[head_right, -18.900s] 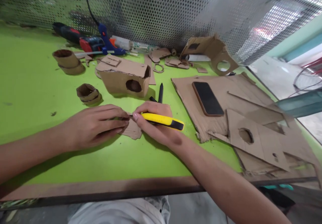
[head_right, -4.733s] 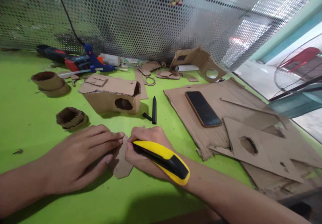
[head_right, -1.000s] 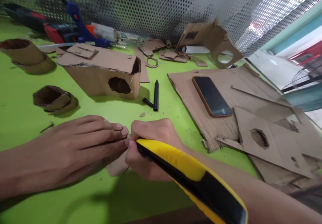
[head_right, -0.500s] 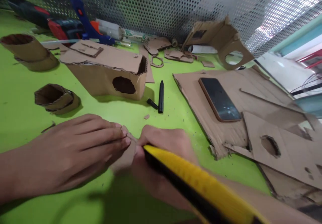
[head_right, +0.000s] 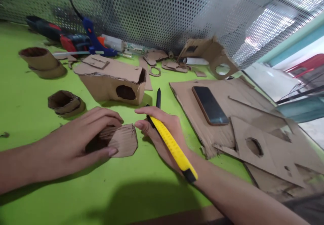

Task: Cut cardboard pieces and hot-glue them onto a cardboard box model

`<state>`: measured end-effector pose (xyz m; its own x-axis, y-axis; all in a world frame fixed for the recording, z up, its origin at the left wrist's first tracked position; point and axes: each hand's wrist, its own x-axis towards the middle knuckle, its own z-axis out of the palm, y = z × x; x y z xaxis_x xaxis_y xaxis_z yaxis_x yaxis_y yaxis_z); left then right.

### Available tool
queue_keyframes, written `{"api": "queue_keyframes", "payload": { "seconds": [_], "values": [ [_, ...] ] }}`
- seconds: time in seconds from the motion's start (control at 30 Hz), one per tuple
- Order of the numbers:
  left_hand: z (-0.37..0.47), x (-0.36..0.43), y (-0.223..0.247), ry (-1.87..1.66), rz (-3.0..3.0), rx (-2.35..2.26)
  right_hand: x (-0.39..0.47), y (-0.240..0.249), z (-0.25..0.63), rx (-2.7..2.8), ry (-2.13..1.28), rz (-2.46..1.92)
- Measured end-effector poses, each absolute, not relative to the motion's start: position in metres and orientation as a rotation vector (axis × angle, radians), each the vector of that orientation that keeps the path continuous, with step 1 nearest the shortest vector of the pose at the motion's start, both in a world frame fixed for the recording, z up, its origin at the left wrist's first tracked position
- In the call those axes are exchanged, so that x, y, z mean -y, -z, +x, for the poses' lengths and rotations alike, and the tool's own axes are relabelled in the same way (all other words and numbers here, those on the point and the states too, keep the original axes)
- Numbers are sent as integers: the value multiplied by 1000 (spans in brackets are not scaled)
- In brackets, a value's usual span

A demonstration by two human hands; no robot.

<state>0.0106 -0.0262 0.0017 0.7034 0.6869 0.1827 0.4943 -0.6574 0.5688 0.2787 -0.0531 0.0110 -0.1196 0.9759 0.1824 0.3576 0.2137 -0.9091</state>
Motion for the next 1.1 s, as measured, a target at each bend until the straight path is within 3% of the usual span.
{"api": "queue_keyframes", "payload": {
  "seconds": [0.27, 0.83, 1.1],
  "values": [
    [17, 34, -1, -702, 1735, -959, 50, -16, 264, 1390, -1283, -1143],
    [28, 43, -19, -695, 1698, -877, 65, -20, 254, 1521, -1093, -1134],
    [28, 39, -20, -764, 1668, -895, 68, -17, 250, 1455, -1212, -1083]
  ]
}}
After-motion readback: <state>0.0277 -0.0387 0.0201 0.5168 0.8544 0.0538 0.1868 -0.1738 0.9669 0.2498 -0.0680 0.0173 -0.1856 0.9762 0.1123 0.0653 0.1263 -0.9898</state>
